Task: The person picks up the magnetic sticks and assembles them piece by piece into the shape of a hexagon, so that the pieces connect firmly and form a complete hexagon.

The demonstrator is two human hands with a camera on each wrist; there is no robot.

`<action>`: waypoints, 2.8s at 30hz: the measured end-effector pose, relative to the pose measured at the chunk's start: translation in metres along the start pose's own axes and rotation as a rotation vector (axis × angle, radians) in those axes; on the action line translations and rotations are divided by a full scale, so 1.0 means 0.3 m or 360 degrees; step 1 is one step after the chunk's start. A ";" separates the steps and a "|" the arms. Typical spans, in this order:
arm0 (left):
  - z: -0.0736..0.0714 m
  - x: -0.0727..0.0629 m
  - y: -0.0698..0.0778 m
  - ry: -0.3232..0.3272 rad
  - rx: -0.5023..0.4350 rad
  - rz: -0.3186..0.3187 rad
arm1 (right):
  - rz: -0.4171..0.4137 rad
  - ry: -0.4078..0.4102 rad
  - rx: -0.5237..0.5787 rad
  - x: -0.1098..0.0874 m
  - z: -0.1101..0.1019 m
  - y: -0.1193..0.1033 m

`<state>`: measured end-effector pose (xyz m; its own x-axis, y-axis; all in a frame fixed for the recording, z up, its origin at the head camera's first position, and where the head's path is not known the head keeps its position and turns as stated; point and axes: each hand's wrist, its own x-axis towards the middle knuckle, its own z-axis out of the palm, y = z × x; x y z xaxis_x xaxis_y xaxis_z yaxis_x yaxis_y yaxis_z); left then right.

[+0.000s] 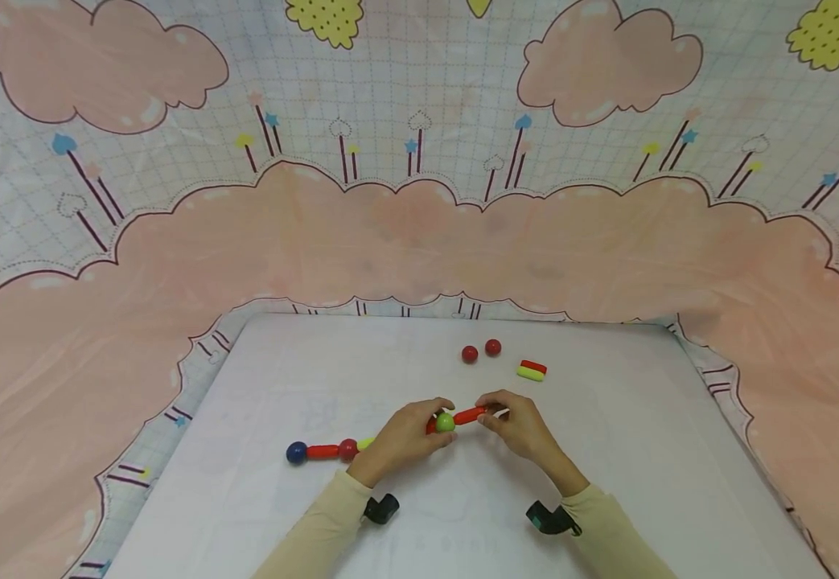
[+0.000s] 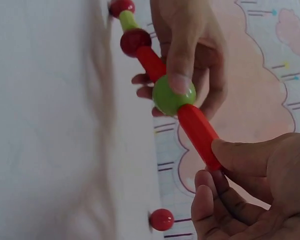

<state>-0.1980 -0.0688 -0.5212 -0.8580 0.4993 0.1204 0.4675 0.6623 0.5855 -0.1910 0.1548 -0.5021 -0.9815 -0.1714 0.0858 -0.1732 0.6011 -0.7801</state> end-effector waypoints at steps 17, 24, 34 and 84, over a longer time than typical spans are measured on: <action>0.033 0.013 0.009 0.0125 -0.0043 0.0102 | -0.0006 0.0000 0.0104 0.006 0.053 -0.002; 0.028 0.019 0.006 0.0113 -0.0085 0.0013 | -0.0021 0.0053 0.0076 0.042 0.007 -0.010; 0.029 0.013 0.013 0.0069 -0.0116 -0.0065 | 0.0033 0.0206 0.0088 0.142 -0.057 0.039; 0.031 0.003 0.003 0.0046 -0.0103 -0.0021 | 0.0359 0.0067 -0.0169 0.443 -0.054 0.192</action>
<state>-0.1962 -0.0624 -0.5281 -0.8702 0.4739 0.1348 0.4423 0.6308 0.6376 -0.3327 0.1794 -0.5257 -0.9984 0.0078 -0.0555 0.0451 0.6996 -0.7131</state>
